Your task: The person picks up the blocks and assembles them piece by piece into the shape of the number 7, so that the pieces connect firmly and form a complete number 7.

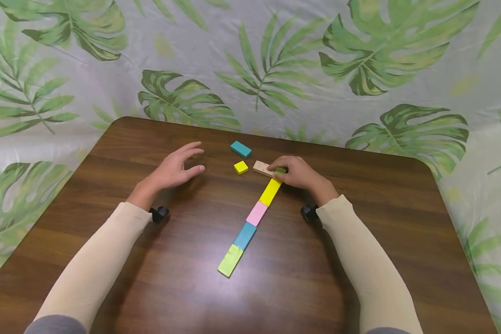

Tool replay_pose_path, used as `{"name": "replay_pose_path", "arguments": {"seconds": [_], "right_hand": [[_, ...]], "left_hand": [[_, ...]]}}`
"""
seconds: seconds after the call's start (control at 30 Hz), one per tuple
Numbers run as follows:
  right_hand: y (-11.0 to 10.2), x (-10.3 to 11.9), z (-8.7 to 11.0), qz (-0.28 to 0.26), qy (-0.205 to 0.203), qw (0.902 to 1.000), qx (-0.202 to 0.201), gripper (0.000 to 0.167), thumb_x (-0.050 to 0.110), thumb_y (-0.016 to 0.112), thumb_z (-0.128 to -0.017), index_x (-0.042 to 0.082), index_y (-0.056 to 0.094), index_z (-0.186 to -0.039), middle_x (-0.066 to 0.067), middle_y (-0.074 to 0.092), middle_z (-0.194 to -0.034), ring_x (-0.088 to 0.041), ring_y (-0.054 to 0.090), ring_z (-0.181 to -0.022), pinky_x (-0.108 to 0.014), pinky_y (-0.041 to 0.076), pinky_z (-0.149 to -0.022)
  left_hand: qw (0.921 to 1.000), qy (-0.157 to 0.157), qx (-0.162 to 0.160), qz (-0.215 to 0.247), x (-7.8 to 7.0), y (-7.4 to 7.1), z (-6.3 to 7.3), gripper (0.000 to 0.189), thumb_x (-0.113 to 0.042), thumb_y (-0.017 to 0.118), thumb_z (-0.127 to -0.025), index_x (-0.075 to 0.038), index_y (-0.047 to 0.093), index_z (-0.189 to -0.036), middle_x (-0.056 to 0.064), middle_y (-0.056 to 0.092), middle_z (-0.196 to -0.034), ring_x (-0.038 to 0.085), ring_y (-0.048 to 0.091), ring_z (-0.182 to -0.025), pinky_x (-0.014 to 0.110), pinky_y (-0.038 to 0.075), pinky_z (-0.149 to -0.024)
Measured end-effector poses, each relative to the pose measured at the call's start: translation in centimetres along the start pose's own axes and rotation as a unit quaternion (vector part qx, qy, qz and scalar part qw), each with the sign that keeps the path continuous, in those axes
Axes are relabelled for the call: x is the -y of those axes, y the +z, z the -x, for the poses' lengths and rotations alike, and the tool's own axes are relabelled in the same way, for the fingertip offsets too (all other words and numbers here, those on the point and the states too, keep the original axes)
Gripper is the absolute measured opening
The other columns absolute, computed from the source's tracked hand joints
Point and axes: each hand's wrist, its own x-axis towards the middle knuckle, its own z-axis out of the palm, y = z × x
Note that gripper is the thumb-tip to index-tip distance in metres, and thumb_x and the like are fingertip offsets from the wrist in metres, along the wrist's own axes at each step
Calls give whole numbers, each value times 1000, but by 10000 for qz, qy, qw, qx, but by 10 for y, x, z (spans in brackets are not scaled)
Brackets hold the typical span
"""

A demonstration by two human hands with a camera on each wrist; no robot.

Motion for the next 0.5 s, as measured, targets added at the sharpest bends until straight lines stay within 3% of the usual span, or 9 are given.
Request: {"name": "replay_pose_path", "arguments": {"seconds": [0.23,0.5], "right_hand": [[-1,0,-4,83,130,9998,113,29,11,66,-94,9,70,-123,-16,65,-130,-37,57,-125,-56,45,-106],[0,-2,-2,128,97,9998,89,29,10,67,-93,9,71,-122,-15,66,-129,-37,58,-125,-56,45,-106]], "left_hand": [[9980,186,-114,-586,-12,6,-22,54,-34,56,-99,-8,48,-146,5,29,-164,31,35,-148,53,34,-117],[9888,632,23,-1352,-27,17,-55,46,-30,58,-99,-11,56,-140,5,41,-158,31,43,-142,50,37,-115]]}}
